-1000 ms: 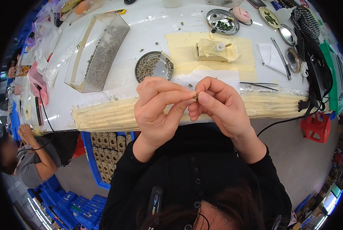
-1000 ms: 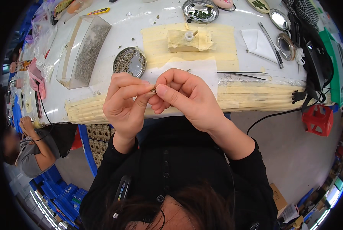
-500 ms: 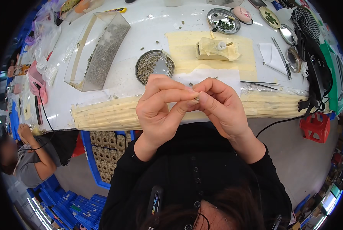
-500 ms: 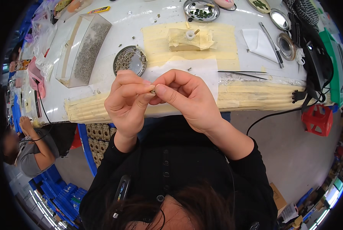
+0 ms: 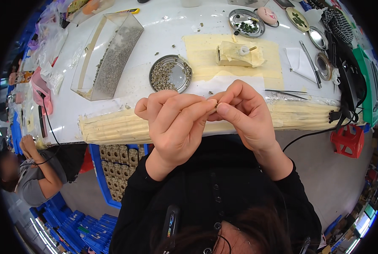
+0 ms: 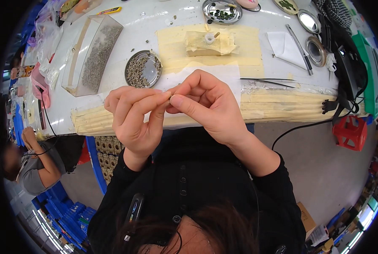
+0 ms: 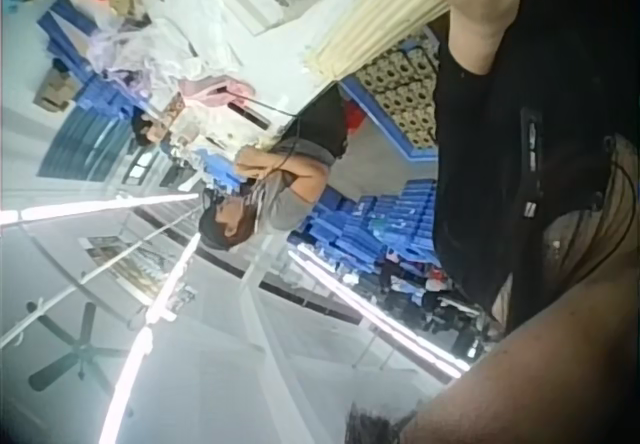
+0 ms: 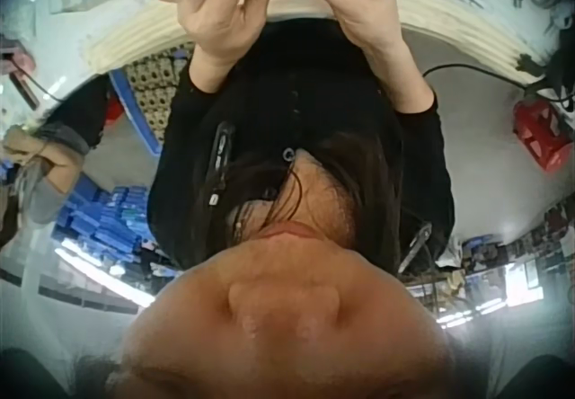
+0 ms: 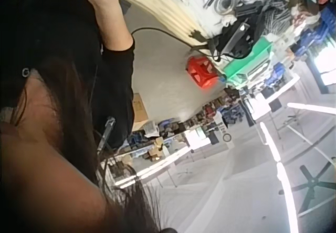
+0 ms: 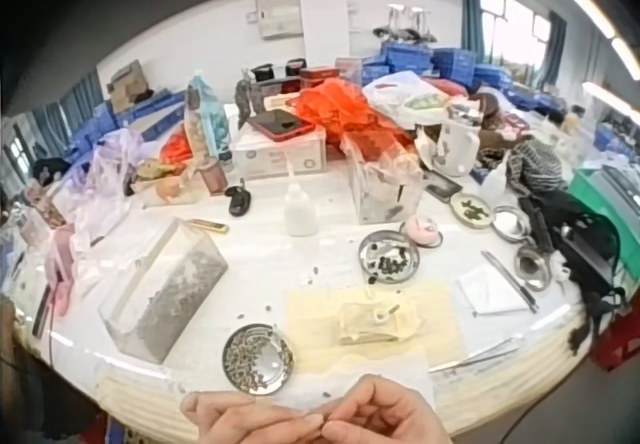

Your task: Assembling small metal components and pins by hand at a workstation.

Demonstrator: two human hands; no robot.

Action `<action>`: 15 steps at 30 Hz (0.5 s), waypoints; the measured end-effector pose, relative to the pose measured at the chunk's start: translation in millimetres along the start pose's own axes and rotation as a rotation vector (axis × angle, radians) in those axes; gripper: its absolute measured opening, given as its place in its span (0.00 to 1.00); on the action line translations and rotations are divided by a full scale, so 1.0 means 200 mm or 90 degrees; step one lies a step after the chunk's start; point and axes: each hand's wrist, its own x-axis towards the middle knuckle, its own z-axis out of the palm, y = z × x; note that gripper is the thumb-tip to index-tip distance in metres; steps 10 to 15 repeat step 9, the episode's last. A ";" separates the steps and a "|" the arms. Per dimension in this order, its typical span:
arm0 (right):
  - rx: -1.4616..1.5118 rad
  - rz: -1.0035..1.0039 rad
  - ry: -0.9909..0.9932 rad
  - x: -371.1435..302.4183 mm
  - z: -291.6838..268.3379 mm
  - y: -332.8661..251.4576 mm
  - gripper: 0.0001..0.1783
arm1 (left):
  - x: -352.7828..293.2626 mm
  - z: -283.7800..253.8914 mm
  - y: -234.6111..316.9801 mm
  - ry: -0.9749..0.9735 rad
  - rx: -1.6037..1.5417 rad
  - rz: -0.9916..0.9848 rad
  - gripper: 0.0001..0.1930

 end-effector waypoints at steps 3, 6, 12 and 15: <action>-0.109 -0.070 0.014 -0.01 0.00 0.01 0.06 | 0.00 0.00 0.02 -0.003 0.060 0.003 0.10; -0.072 -0.033 0.015 0.00 0.00 0.01 0.06 | -0.01 0.01 0.02 -0.007 0.061 -0.002 0.09; 0.074 0.081 0.001 0.00 -0.02 -0.02 0.06 | -0.02 0.04 -0.04 0.016 -0.132 -0.057 0.11; 0.074 0.081 0.001 0.00 -0.02 -0.02 0.06 | -0.02 0.04 -0.04 0.016 -0.132 -0.057 0.11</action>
